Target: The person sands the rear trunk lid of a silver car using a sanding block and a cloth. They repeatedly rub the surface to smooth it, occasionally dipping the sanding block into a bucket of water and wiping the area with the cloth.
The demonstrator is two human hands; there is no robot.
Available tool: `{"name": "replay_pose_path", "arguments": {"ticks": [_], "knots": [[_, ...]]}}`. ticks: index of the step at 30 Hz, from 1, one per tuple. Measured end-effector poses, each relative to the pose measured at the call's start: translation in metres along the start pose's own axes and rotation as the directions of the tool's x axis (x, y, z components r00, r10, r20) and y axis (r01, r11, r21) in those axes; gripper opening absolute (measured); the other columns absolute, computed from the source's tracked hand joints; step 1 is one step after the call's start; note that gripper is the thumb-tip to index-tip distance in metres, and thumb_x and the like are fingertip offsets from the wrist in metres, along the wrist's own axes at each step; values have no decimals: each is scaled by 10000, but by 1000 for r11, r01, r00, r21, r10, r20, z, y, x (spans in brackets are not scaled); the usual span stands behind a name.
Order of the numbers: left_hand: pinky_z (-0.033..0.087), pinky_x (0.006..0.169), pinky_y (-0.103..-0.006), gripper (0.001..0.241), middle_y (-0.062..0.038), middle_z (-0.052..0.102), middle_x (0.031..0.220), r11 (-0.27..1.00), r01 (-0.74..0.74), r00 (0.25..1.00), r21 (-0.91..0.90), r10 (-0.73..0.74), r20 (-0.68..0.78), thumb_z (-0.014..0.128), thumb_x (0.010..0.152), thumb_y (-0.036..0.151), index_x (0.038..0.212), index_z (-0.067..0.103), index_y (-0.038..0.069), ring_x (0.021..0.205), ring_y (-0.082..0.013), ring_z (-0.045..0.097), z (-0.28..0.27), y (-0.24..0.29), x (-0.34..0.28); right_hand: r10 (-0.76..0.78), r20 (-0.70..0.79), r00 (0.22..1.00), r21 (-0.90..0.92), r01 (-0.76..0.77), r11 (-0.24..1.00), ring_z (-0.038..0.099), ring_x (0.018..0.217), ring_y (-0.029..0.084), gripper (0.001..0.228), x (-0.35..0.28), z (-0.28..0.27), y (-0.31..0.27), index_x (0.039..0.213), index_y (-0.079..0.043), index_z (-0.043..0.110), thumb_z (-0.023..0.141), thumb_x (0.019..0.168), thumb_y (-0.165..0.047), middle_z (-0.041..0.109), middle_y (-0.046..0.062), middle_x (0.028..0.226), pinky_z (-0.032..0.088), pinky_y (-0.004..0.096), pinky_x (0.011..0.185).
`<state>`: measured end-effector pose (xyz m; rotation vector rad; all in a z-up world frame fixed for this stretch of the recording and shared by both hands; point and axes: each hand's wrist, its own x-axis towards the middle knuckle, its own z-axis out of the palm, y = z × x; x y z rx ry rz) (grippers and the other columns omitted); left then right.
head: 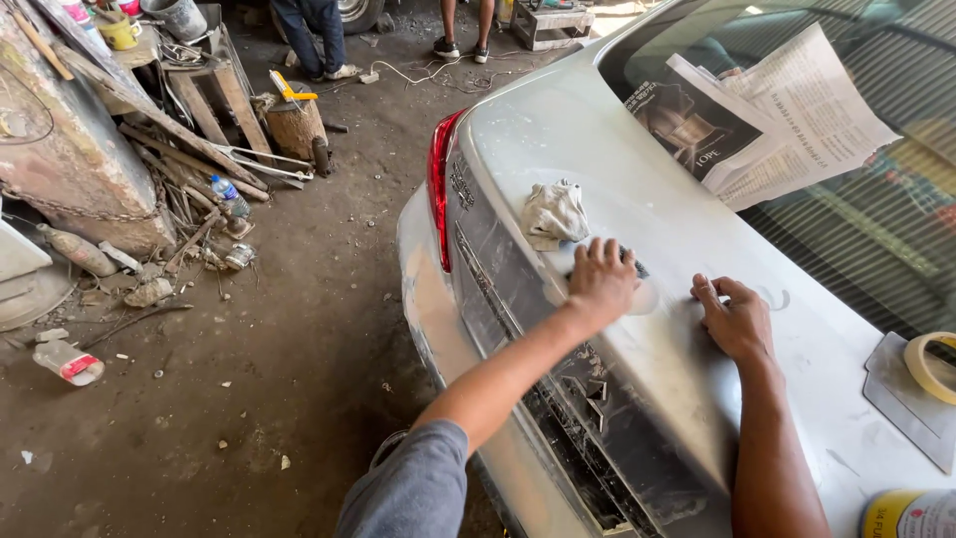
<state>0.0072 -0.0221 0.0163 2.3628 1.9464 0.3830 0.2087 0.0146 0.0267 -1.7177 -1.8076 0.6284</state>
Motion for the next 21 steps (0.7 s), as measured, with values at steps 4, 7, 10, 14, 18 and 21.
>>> {"name": "replay_pose_path", "arguments": {"ticks": [4,7,10,14,18,21], "knots": [[321,1170,-580,625,-241,406,1533,981,-117,990,157,128,-57,525,942,335,1519,436,112,1419,-421,367,8,28,-30,-10,-13,1000,-30,9,999,708,679,219,508,5,3,1,1087,-82,786,614,1013,-554,744,117,832,535,391,693],[258,1201,-606,622,-253,346,1559,992,-124,991,8,125,-38,464,998,436,1515,408,95,1456,-442,296,-16,11,-24,1,-5,1000,-26,-1,1000,710,677,218,507,2,2,3,1099,-82,781,615,1015,-554,744,122,834,539,396,691],[321,1226,-552,619,-226,405,1564,999,20,1000,38,-20,18,434,1051,445,1536,429,60,1478,-397,354,-5,-6,7,4,-1,1000,-18,-4,1000,708,682,216,501,5,2,5,1096,-80,782,614,1022,-546,749,137,812,540,401,692],[376,1176,-556,557,-233,444,1542,982,-102,992,159,113,-62,401,1066,429,1471,494,59,1434,-389,412,0,37,-37,-71,-27,997,-56,69,996,713,699,222,502,8,5,11,1077,-75,791,621,1018,-543,751,134,824,536,399,716],[295,1144,-627,548,-269,394,1497,946,-325,945,9,324,51,394,1011,503,1434,479,164,1389,-452,357,-24,20,-38,-65,-27,998,-65,63,996,711,698,235,513,4,4,12,1044,-51,788,647,997,-542,747,154,842,531,410,727],[384,1194,-550,659,-216,448,1538,1000,-11,996,-17,13,90,371,1052,556,1508,454,87,1453,-381,419,-6,4,-5,-43,-14,999,-6,42,999,702,690,236,508,5,4,10,1068,-73,779,616,1002,-550,752,131,878,540,415,706]]}}
